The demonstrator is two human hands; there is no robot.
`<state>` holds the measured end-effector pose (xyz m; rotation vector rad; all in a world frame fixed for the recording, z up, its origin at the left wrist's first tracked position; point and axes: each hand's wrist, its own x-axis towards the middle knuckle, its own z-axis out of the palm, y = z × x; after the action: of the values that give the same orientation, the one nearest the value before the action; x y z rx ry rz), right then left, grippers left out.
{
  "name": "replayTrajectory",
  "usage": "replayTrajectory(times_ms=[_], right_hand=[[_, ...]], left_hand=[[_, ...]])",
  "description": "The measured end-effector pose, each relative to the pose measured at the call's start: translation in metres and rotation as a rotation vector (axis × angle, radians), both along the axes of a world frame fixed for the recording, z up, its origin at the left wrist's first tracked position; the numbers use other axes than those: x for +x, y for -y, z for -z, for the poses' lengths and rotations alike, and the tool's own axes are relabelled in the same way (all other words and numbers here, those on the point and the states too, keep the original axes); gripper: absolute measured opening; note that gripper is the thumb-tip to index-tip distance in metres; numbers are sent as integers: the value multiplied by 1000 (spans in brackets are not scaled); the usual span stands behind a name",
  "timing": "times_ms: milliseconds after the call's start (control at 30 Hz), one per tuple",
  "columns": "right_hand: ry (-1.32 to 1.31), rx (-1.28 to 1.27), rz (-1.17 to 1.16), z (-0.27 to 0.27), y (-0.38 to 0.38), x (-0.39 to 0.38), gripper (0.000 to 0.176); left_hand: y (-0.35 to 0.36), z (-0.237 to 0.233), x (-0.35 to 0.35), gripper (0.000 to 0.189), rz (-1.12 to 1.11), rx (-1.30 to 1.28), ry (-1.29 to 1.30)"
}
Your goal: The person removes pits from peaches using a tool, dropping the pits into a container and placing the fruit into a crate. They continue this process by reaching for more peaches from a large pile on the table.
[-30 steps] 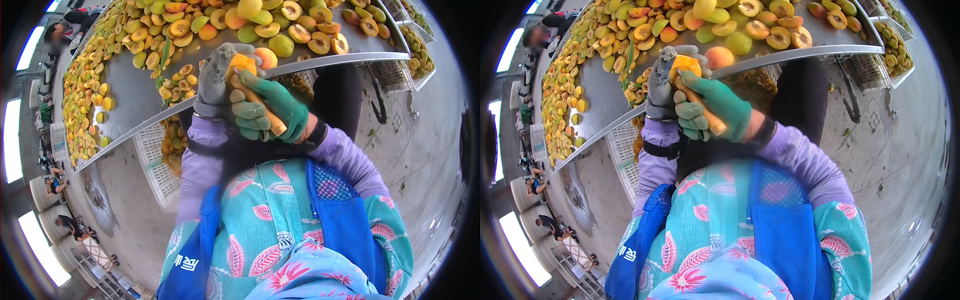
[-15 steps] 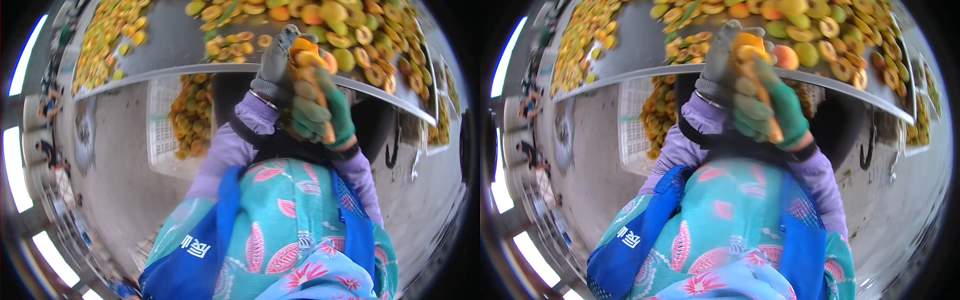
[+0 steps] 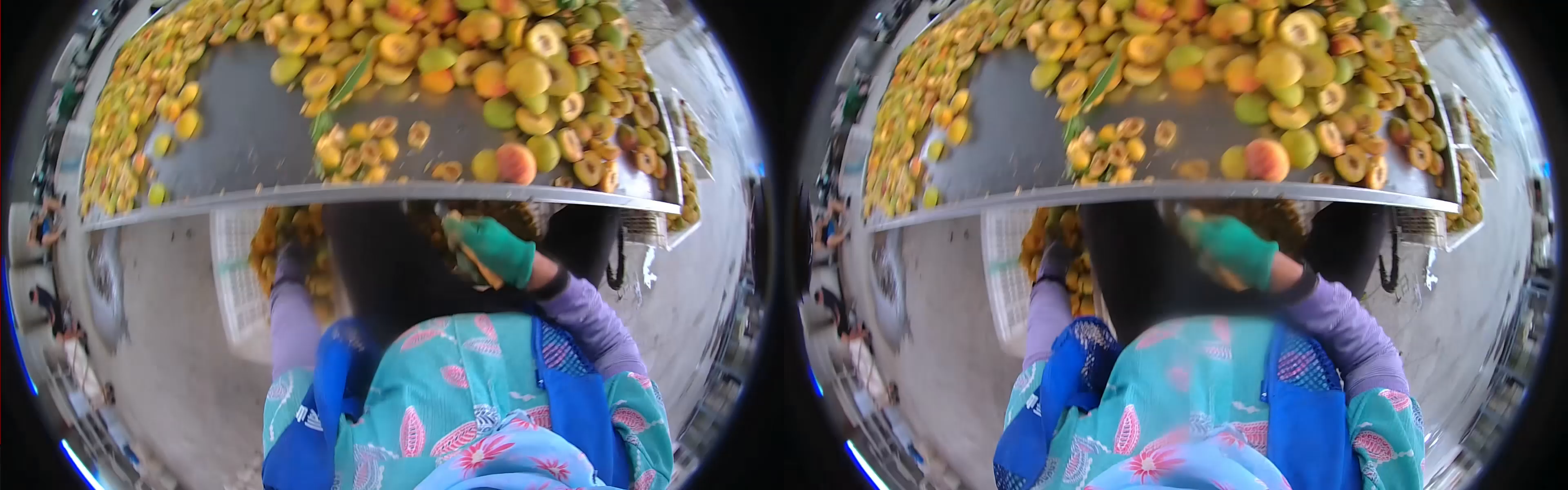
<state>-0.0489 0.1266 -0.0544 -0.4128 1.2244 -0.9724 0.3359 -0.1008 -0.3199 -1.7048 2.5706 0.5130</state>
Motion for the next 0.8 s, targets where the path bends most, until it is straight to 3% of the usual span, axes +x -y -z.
replayTrajectory(times_ms=[33, 100, 133, 167, 200, 233, 267, 333, 367, 400, 433, 500, 533, 600, 667, 733, 800], right_hand=[[-76, 24, -130, -43, 2, 1, 35], [-245, -58, -30, -64, -4, -12, 37], [-200, -48, 105, -65, -3, -24, 37], [-158, -47, 240, -67, -3, -36, 37], [-374, -105, 271, -67, 9, -52, 35], [-645, -324, 488, -43, 27, -73, 28], [-803, -329, 480, -60, 49, -92, 31], [-788, -299, 540, -80, 95, -131, 30], [-900, -250, 532, -98, 118, -146, 35], [-1178, -359, 512, -86, 144, -180, 37], [-1451, -449, 478, -72, 168, -211, 40], [-1776, -474, 470, -100, 204, -220, 35], [-1719, -484, 452, -118, 220, -218, 35], [-1716, -692, 397, -128, 252, -225, 36], [-1721, -780, 311, -128, 286, -235, 36], [-1731, -747, 177, -119, 320, -243, 37], [-1741, -619, 134, -106, 342, -249, 39]], left_hand=[[7, -3, 4, 78, 21, 142, -83], [30, -74, -23, 67, 5, 295, 155], [40, -114, -35, 62, -12, 362, 282], [41, -158, -44, 52, -47, 299, 189], [38, -202, -53, 42, -88, 239, 98], [36, -240, -57, 34, -131, 174, 8], [37, -273, -58, 28, 95, 114, 46], [51, -328, -75, 33, 561, -52, 114], [63, -353, -100, 29, 502, -73, 73], [67, -373, -126, 25, 444, -79, 30], [74, -384, -146, 21, 384, -66, -9], [112, -387, -195, 19, 313, -101, -164], [131, -391, -228, 18, 215, -47, -221], [177, -384, -279, 20, 550, -456, -373], [220, -379, -338, 21, 699, -729, -446], [269, -362, -397, 34, 719, -733, -477], [287, -366, -446, 51, 285, -538, -185]])
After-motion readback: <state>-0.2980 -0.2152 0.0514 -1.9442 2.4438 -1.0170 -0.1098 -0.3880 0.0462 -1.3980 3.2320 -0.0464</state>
